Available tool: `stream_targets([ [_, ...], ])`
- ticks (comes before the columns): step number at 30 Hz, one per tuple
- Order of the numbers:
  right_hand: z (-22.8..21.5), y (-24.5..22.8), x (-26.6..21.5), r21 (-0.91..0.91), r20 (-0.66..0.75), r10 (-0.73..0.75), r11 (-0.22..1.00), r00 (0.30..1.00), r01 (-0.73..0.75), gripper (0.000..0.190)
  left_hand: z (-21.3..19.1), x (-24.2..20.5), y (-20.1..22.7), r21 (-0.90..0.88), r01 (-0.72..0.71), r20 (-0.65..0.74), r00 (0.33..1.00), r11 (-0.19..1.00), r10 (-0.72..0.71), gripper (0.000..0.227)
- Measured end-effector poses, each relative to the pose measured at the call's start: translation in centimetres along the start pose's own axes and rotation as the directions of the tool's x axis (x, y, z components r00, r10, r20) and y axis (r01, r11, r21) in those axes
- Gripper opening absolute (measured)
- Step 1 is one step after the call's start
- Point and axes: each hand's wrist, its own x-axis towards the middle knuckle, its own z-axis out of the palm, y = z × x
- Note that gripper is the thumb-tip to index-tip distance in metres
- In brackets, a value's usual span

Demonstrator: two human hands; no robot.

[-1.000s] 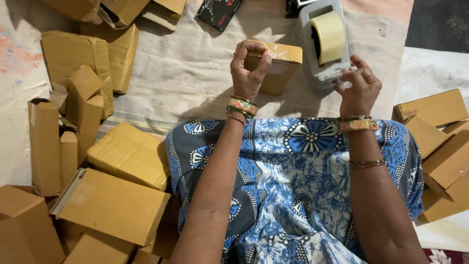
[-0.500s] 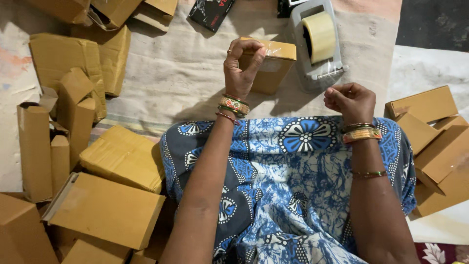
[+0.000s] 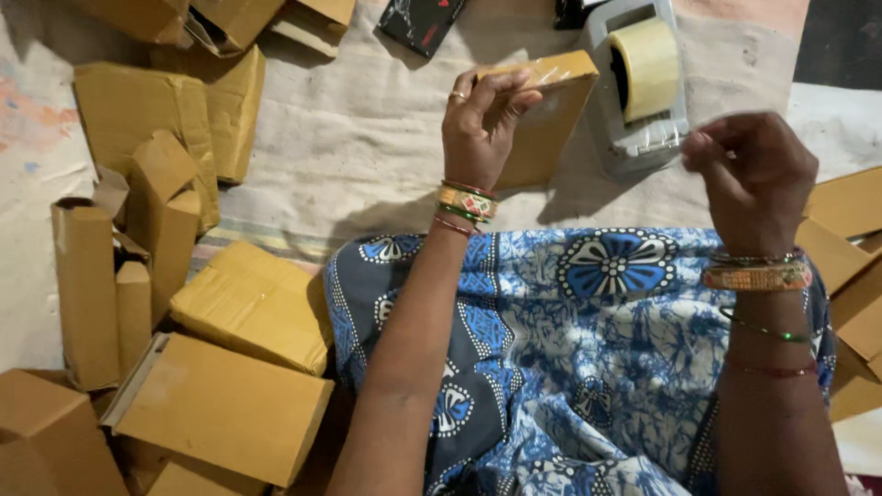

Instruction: The person packs smart watches into small cardboard boxes. She places the watch box inside, closes the flaps, and seals the box with clear packing tape using a tape dispenser. She repeats this process for multiple units.

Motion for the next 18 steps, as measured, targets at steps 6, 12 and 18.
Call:
stream_targets([
  [6, 5.9, -4.3, 3.9, -0.280, 0.326, -0.456, 0.790, 0.828, 0.545, 0.010, -2.8, 0.6, -0.6, -0.080, 0.061, 0.222, 0.974, 0.995, -0.042, 0.061],
  [12, 9.0, -4.1, 6.6, -0.470, 0.463, -0.575, 0.486, 0.675, 0.737, 0.010, -3.5, 0.8, -0.8, -0.190, 0.093, 0.268, 0.963, 0.977, -0.039, 0.068],
  [18, 10.0, -3.5, 7.1, -0.560, 0.447, -0.659, 0.321, 0.605, 0.764, 0.015, -2.5, 0.5, -1.0, -0.161, 0.171, 0.190, 0.972, 0.972, -0.140, 0.042],
])
